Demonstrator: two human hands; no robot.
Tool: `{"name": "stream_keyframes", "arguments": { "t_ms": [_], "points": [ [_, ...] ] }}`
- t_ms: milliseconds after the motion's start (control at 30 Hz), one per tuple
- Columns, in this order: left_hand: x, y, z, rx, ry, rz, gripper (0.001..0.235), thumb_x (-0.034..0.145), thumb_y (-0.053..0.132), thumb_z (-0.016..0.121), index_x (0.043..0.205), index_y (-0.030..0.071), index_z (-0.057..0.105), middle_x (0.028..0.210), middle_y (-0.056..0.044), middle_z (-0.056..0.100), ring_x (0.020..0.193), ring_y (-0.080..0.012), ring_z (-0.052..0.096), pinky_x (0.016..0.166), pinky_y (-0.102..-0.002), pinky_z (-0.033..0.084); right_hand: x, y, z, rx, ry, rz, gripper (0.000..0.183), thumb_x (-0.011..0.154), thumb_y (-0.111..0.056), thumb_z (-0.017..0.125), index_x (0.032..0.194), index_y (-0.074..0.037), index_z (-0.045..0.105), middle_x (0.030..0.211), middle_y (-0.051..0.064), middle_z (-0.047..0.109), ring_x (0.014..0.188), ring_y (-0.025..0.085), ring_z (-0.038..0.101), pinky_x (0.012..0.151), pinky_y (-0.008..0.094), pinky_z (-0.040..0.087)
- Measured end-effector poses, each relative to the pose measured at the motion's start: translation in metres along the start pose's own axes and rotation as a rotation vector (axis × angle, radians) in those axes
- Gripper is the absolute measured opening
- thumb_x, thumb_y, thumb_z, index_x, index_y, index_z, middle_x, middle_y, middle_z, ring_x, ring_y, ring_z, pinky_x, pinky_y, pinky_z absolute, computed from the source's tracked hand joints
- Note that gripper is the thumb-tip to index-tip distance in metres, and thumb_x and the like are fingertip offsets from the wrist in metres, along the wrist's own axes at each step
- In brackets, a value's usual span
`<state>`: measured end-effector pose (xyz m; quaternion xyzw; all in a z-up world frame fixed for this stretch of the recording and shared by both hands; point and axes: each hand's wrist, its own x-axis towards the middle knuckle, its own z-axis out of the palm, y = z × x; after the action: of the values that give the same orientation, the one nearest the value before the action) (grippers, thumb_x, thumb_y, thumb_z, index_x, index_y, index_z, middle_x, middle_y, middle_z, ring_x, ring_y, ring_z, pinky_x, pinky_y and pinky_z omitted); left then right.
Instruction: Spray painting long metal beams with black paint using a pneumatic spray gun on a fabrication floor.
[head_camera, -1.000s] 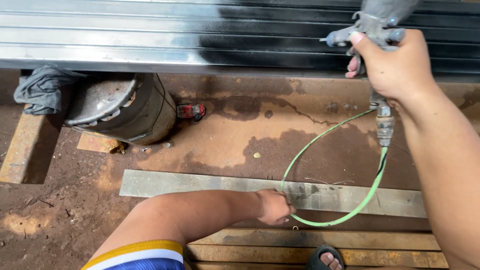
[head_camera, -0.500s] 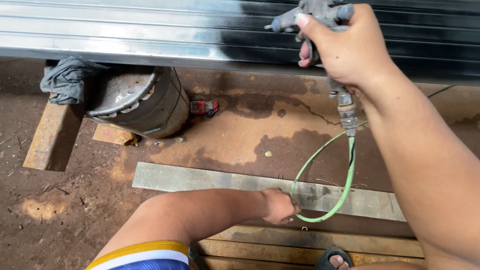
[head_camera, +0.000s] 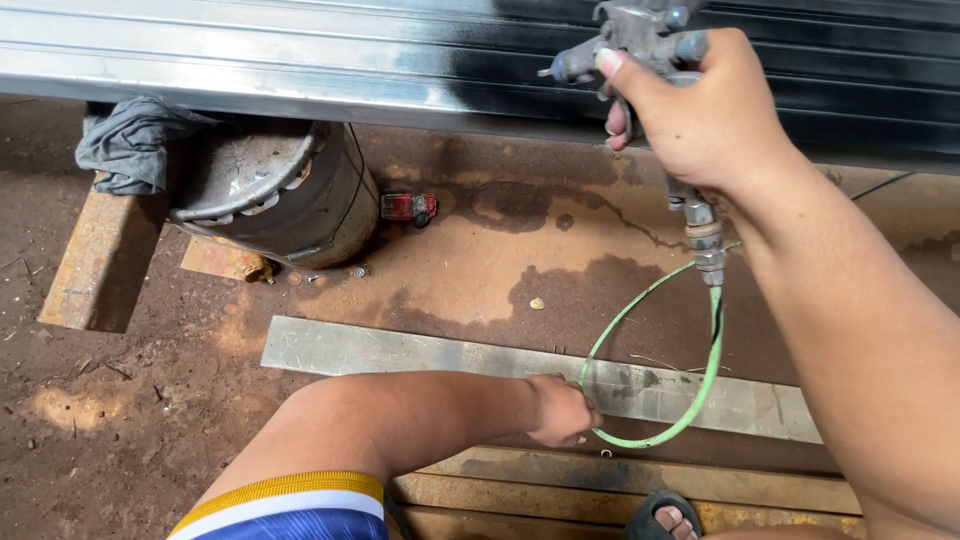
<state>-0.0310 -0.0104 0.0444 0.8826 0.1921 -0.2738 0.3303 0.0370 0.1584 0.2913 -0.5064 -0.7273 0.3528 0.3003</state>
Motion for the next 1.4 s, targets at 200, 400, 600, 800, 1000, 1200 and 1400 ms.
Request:
{"name": "stream_keyframes", "arguments": {
  "t_ms": [200,400,600,800,1000,1200,1400],
  "points": [
    [0.025,-0.003,0.01,0.005,0.033,0.028,0.046,0.104,0.032,0.043,0.147,0.014,0.048,0.135,-0.014,0.065,0.123,-0.0335,0.062,0.106,-0.049,0.047,-0.014,0.022,-0.034,-0.08,0.069,0.066,0.031,0.116,-0.021,0.065,0.088,-0.01,0.066,0.072,0.001,0.068,0.062,0.01,0.067,0.074,0.023,0.053],
    [0.031,0.005,0.007,0.005,0.056,0.061,0.048,0.103,0.031,0.044,0.148,0.013,0.047,0.124,-0.017,0.069,0.118,-0.0352,0.063,0.1,-0.051,0.051,-0.034,0.064,-0.074,-0.133,0.157,0.114,0.028,0.118,-0.02,0.065,0.093,-0.009,0.069,0.075,0.003,0.069,0.068,0.011,0.07,0.077,0.023,0.053],
    [0.038,0.007,0.006,-0.028,0.1,0.086,0.051,0.103,0.033,0.045,0.15,0.013,0.046,0.132,-0.015,0.065,0.127,-0.0357,0.058,0.104,-0.052,0.049,-0.057,0.12,-0.123,-0.024,0.316,0.045,0.028,0.127,-0.008,0.066,0.099,-0.002,0.063,0.09,0.007,0.065,0.07,0.015,0.066,0.069,0.027,0.061],
    [0.048,0.008,0.0,-0.035,0.124,0.13,0.054,0.104,0.031,0.044,0.154,0.013,0.042,0.139,-0.014,0.062,0.135,-0.0375,0.05,0.111,-0.052,0.044,-0.062,0.242,-0.2,0.002,0.424,0.218,0.028,0.132,-0.033,0.063,0.118,-0.01,0.06,0.086,0.002,0.065,0.07,0.013,0.069,0.073,0.023,0.066],
    [0.056,0.005,0.004,-0.022,0.152,0.138,0.051,0.104,0.033,0.046,0.149,0.011,0.047,0.133,-0.015,0.064,0.132,-0.0378,0.053,0.11,-0.053,0.045,-0.008,0.599,-0.393,0.097,0.554,0.535,0.059,0.116,-0.082,0.064,0.126,-0.024,0.059,0.114,0.003,0.067,0.107,0.025,0.076,0.088,0.039,0.073],
    [0.066,0.005,0.013,-0.002,0.164,0.177,0.051,0.101,0.031,0.051,0.149,0.013,0.049,0.128,-0.014,0.067,0.129,-0.0359,0.057,0.113,-0.049,0.046,-0.073,0.46,-0.288,0.059,0.341,0.395,0.06,0.128,-0.069,0.048,0.13,-0.009,0.052,0.09,0.009,0.062,0.081,0.027,0.07,0.083,0.034,0.066],
    [0.067,0.004,0.019,0.034,0.107,0.13,0.04,0.102,0.034,0.047,0.136,0.014,0.054,0.13,-0.012,0.065,0.13,-0.0358,0.054,0.103,-0.053,0.048,-0.09,0.17,-0.145,0.003,0.351,0.049,0.022,0.134,-0.006,0.062,0.115,0.004,0.06,0.09,0.013,0.058,0.074,0.018,0.064,0.076,0.033,0.07]
  ]
}}
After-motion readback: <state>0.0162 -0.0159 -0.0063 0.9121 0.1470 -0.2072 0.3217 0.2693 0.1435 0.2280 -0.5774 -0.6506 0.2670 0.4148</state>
